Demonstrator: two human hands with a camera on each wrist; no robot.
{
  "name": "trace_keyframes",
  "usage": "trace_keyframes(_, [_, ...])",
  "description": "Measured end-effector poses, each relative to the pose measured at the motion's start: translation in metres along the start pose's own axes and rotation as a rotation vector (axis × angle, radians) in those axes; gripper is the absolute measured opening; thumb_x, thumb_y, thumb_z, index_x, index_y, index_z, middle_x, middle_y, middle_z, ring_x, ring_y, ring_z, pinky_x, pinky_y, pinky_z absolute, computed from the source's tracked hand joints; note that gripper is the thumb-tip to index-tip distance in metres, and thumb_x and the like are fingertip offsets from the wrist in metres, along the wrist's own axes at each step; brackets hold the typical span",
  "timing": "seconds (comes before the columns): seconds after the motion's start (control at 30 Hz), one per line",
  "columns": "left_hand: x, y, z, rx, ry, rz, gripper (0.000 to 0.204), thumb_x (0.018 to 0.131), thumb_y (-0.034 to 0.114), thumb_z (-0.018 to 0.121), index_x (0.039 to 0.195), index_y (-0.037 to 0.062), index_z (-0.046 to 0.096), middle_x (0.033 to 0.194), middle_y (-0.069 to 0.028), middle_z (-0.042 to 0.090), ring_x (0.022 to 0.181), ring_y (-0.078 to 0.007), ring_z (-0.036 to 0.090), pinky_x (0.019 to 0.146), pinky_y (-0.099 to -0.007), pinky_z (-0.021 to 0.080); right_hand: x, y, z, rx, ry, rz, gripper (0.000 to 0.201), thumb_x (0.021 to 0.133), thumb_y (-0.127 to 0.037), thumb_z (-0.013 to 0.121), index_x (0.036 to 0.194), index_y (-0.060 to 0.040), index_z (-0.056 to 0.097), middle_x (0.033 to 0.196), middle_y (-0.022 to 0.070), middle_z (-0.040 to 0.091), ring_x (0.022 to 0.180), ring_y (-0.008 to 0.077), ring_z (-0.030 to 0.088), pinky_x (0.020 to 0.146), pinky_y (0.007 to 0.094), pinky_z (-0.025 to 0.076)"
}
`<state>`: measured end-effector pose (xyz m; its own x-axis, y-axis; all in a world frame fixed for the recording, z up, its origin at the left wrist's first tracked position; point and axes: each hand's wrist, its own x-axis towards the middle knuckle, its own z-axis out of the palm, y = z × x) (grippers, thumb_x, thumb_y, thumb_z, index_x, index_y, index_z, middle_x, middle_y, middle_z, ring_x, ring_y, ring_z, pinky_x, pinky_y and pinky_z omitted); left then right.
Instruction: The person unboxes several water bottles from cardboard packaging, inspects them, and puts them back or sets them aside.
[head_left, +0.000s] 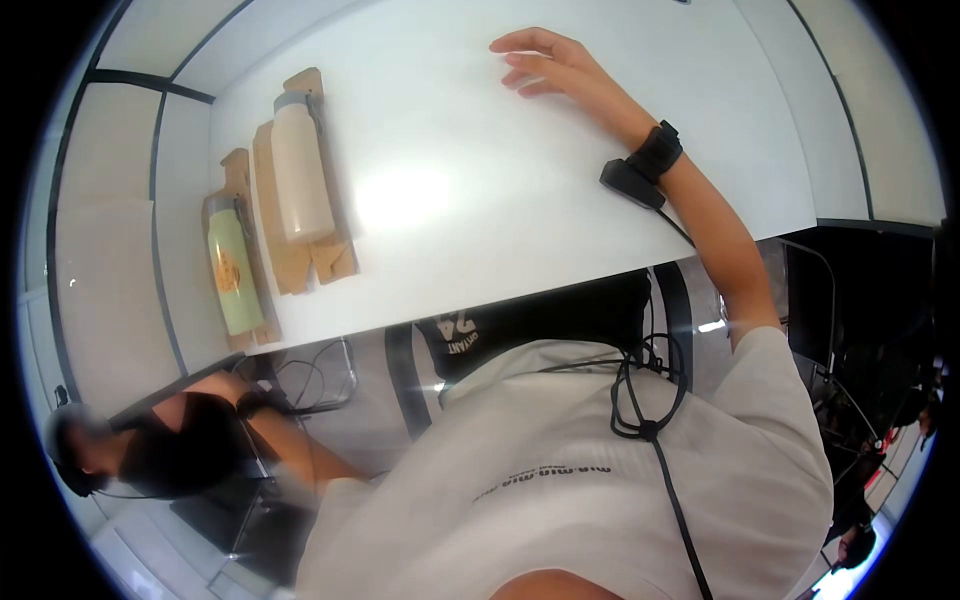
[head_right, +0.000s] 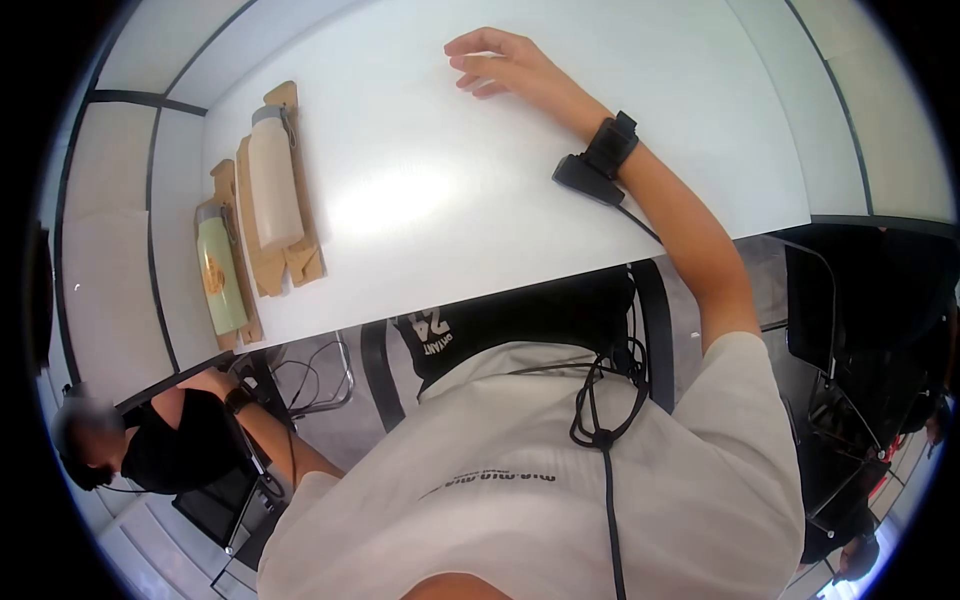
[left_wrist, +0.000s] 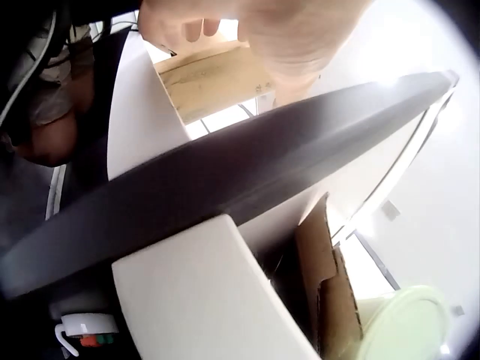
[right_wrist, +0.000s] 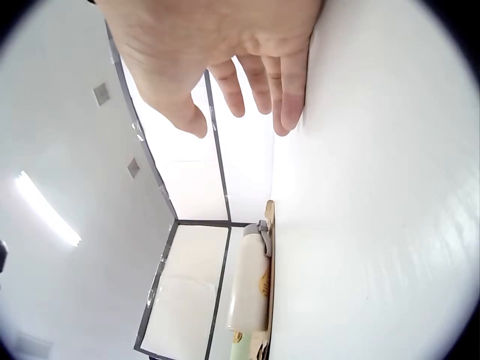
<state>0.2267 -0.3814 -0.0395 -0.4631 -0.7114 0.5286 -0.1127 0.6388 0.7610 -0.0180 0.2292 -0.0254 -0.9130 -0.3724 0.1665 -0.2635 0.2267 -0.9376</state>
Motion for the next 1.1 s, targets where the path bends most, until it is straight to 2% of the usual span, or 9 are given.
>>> trace_keyframes(0.63, [0.015,-0.014,0.01,0.044,-0.029,0.022,0.037,0.099,0.015,0.059,0.123,-0.0116,0.049,0.128,-0.0194,0.057,0.109,-0.0256,0.057,0.093,-0.0371,0.049,-0.003,-0.003,-0.001,-0.004,0.0,-0.006,0.047,0.098,-0.042,0.06,0.129,-0.0068,0.061,0.125,0.012,0.063,0.108,0.0237,0.068,0.094,0.0324,0.056])
trace_keyframes(1.0, [0.026,-0.022,-0.002,0.086,-0.038,0.039,0.037,0.099,0.014,0.059,0.124,-0.0116,0.049,0.128,-0.0192,0.057,0.109,-0.0254,0.057,0.094,-0.0369,0.049,-0.003,-0.001,-0.001,-0.03,-0.003,-0.038,0.046,0.098,-0.043,0.06,0.128,-0.0075,0.062,0.123,0.0117,0.064,0.107,0.0229,0.069,0.094,0.0319,0.056])
trace_keyframes(1.1, [0.019,-0.022,-0.011,0.112,-0.029,0.05,0.037,0.099,0.014,0.06,0.124,-0.0116,0.049,0.128,-0.0192,0.057,0.109,-0.0253,0.057,0.094,-0.0368,0.049,-0.001,-0.002,-0.001,-0.049,0.009,0.017,0.046,0.098,-0.043,0.06,0.128,-0.0077,0.062,0.124,0.0116,0.064,0.107,0.0233,0.069,0.093,0.0319,0.056])
